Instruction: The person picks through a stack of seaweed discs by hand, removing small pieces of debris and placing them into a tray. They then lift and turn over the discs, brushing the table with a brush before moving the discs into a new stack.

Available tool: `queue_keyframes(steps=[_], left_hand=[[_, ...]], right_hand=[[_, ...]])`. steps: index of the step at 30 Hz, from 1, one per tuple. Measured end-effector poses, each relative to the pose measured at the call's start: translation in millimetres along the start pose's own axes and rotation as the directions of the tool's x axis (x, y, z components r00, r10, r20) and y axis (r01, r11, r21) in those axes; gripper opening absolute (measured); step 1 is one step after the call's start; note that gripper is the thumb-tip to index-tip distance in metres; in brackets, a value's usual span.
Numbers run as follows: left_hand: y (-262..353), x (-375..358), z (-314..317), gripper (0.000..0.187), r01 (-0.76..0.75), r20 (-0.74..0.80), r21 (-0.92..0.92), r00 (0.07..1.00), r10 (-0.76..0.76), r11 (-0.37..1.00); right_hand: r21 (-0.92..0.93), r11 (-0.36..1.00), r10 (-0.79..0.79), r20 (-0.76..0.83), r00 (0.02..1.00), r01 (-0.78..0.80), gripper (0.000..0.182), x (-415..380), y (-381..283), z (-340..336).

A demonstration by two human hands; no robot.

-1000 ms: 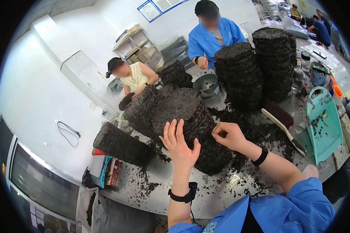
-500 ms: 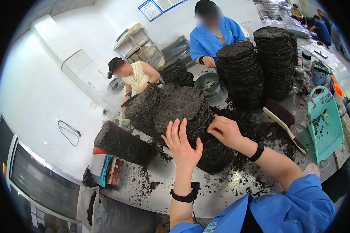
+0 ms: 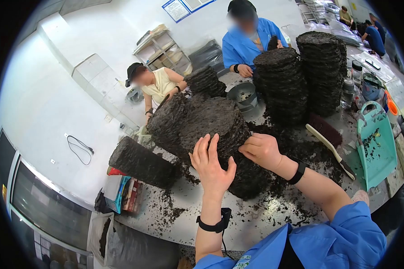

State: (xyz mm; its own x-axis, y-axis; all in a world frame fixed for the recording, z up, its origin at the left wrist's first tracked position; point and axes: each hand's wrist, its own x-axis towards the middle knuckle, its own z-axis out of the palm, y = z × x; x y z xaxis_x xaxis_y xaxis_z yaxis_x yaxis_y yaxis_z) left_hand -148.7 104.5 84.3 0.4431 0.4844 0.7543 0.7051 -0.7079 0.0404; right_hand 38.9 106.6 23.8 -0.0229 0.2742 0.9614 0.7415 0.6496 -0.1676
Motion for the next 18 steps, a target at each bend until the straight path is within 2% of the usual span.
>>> queue_keyframes(steps=[3, 5, 6, 8, 12, 14, 18], left_hand=[[-1.9, 1.7, 1.4, 0.072, -0.006, -0.005, -0.007, 1.0, 0.006, 1.0], [-3.2, 2.5, 0.3, 0.071, -0.006, -0.008, 0.007, 1.0, 0.007, 1.0], [-3.9, 2.9, -0.9, 0.071, -0.006, 0.0, 0.004, 1.0, 0.006, 1.0], [-6.4, 3.2, -1.7, 0.071, 0.004, 0.001, 0.001, 1.0, -0.004, 1.0], [-8.0, 3.5, -0.7, 0.071, -0.001, -0.005, 0.0, 1.0, 0.001, 1.0], [-6.4, 3.4, -0.6, 0.072, -0.008, 0.004, -0.003, 1.0, 0.008, 1.0], [-5.6, 3.2, -0.4, 0.072, 0.006, -0.006, 0.0, 1.0, -0.006, 1.0]], right_hand=[[-0.038, 0.999, -0.026, 0.09, 0.996, 0.03, 0.014, 7.6, -1.3, -3.8], [0.028, 1.0, -0.016, 0.134, 0.991, 0.012, 0.012, 8.2, 0.5, -7.6], [0.027, 1.0, -0.018, 0.135, 0.991, 0.014, 0.012, 4.8, 0.5, -9.8], [0.141, 0.984, 0.096, 0.068, 0.993, -0.105, 0.012, -4.9, 0.4, -14.3], [0.15, 0.975, 0.156, 0.064, 0.986, -0.164, 0.012, -12.2, 2.7, -11.7], [0.152, 0.987, 0.047, 0.03, 0.998, -0.051, 0.012, -5.7, 2.4, -6.8], [0.107, 0.994, -0.017, 0.013, 1.0, 0.015, 0.012, 2.2, 1.0, 1.6]])
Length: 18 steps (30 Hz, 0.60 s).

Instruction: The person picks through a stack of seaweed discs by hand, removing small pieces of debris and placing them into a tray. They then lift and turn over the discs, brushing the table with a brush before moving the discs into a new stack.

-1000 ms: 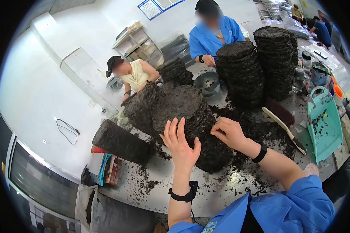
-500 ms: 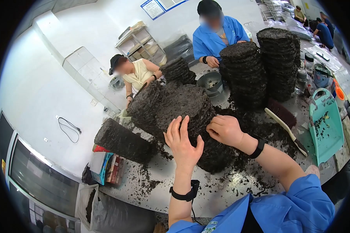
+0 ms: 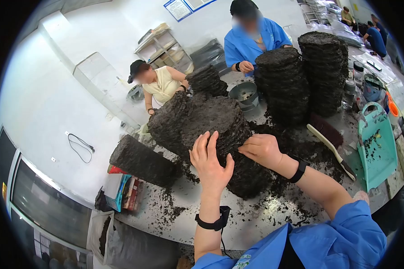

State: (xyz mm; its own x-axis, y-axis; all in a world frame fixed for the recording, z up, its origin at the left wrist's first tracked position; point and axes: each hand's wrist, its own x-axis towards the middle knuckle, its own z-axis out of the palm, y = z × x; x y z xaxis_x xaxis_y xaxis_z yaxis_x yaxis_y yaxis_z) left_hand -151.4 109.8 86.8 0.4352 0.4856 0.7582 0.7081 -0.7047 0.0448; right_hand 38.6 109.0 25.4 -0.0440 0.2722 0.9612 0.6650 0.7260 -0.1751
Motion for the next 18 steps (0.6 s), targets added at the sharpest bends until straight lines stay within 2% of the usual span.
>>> queue_keyframes(steps=[3, 5, 11, 15, 17, 18], left_hand=[[2.1, 1.8, 1.3, 0.072, -0.006, -0.003, 0.002, 1.0, 0.006, 1.0], [3.7, 0.7, -0.3, 0.072, -0.012, 0.008, 0.015, 1.0, 0.012, 1.0], [-1.0, -1.3, -0.5, 0.071, 0.01, 0.002, 0.008, 1.0, -0.01, 1.0], [0.6, -1.1, -0.3, 0.071, -0.008, 0.007, 0.004, 1.0, 0.008, 1.0], [2.2, -1.9, -0.4, 0.071, -0.006, 0.01, 0.006, 1.0, 0.006, 1.0], [2.3, -2.2, -0.5, 0.071, -0.002, 0.01, 0.003, 1.0, 0.002, 1.0]], right_hand=[[-0.071, 0.997, -0.031, 0.031, 0.999, 0.033, 0.014, 1.0, -2.9, 2.1], [-0.049, 0.992, 0.121, 0.075, 0.99, -0.118, 0.014, 0.7, -8.2, -0.8], [0.038, 0.959, 0.276, 0.1, 0.956, -0.281, 0.013, -17.5, -4.9, -21.0], [0.051, 0.975, 0.211, 0.088, 0.974, -0.216, 0.013, -14.6, -3.2, -10.2], [0.004, 0.998, 0.064, -0.01, 0.998, -0.064, 0.012, -9.2, -1.6, -3.7], [0.008, 0.998, 0.065, -0.011, 0.998, -0.065, 0.012, -9.6, -1.3, -1.0]])
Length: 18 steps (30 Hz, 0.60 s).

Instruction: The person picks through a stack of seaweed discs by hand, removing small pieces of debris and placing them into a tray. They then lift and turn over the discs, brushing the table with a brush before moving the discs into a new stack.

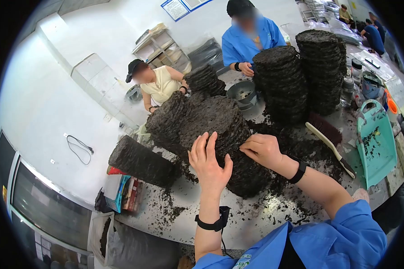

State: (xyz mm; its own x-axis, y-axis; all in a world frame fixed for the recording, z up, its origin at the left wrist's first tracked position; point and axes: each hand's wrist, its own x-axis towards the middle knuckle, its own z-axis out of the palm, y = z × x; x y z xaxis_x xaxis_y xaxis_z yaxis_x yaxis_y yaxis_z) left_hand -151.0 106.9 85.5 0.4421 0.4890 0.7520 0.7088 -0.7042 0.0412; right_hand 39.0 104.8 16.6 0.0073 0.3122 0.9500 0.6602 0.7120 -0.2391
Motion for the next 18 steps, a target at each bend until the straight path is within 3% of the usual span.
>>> queue_keyframes(steps=[3, 9, 12, 14, 18], left_hand=[[-0.8, -0.6, 0.0, 0.071, -0.002, -0.008, -0.005, 1.0, 0.002, 1.0], [0.4, -0.3, 1.6, 0.07, -0.019, -0.013, 0.008, 1.0, 0.019, 1.0], [-1.3, 1.1, 0.0, 0.07, -0.011, -0.014, 0.009, 1.0, 0.011, 1.0], [-6.8, 0.8, -0.4, 0.071, -0.004, -0.017, -0.001, 1.0, 0.004, 1.0], [-8.9, 0.8, 1.1, 0.071, -0.019, -0.017, -0.013, 1.0, 0.019, 1.0]], right_hand=[[-0.028, 0.999, -0.029, -0.067, 0.997, 0.027, 0.013, 2.0, -0.5, 6.8], [-0.115, 0.993, -0.022, 0.018, 1.0, 0.024, 0.013, 0.6, -3.6, 9.0], [-0.077, 0.996, 0.039, 0.035, 0.999, -0.036, 0.014, -4.6, -1.4, 0.6], [0.031, 0.979, 0.202, 0.027, 0.979, -0.203, 0.016, -11.1, -1.0, -7.6], [0.096, 0.978, 0.188, 0.0, 0.982, -0.187, 0.014, -8.0, -2.6, -11.6]])
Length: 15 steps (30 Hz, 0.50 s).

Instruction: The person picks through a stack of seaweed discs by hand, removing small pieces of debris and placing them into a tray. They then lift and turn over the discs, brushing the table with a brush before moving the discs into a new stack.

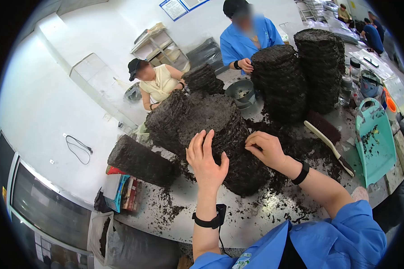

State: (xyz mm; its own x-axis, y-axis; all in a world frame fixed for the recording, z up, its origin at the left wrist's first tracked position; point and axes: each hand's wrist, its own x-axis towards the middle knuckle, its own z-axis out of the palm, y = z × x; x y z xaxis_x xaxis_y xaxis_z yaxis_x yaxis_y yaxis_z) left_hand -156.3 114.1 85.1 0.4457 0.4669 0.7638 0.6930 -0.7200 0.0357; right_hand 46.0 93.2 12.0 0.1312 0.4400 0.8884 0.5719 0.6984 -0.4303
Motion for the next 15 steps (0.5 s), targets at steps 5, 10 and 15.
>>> queue_keyframes(steps=[5, 10, 15], left_hand=[[3.9, 1.0, 0.3, 0.071, -0.007, 0.001, -0.004, 1.0, 0.007, 1.0], [4.3, 0.7, -0.8, 0.07, -0.008, 0.007, -0.01, 1.0, 0.008, 1.0], [4.7, -0.7, -1.8, 0.069, -0.016, 0.002, 0.001, 1.0, 0.016, 1.0]], right_hand=[[-0.096, 0.977, -0.194, -0.047, 0.98, 0.188, 0.011, 7.2, -1.5, 14.0], [-0.196, 0.966, -0.165, 0.018, 0.986, 0.166, 0.011, 8.6, -3.4, 19.2], [-0.067, 0.995, 0.074, 0.015, 0.997, -0.073, 0.009, -4.4, -9.7, -1.4]])
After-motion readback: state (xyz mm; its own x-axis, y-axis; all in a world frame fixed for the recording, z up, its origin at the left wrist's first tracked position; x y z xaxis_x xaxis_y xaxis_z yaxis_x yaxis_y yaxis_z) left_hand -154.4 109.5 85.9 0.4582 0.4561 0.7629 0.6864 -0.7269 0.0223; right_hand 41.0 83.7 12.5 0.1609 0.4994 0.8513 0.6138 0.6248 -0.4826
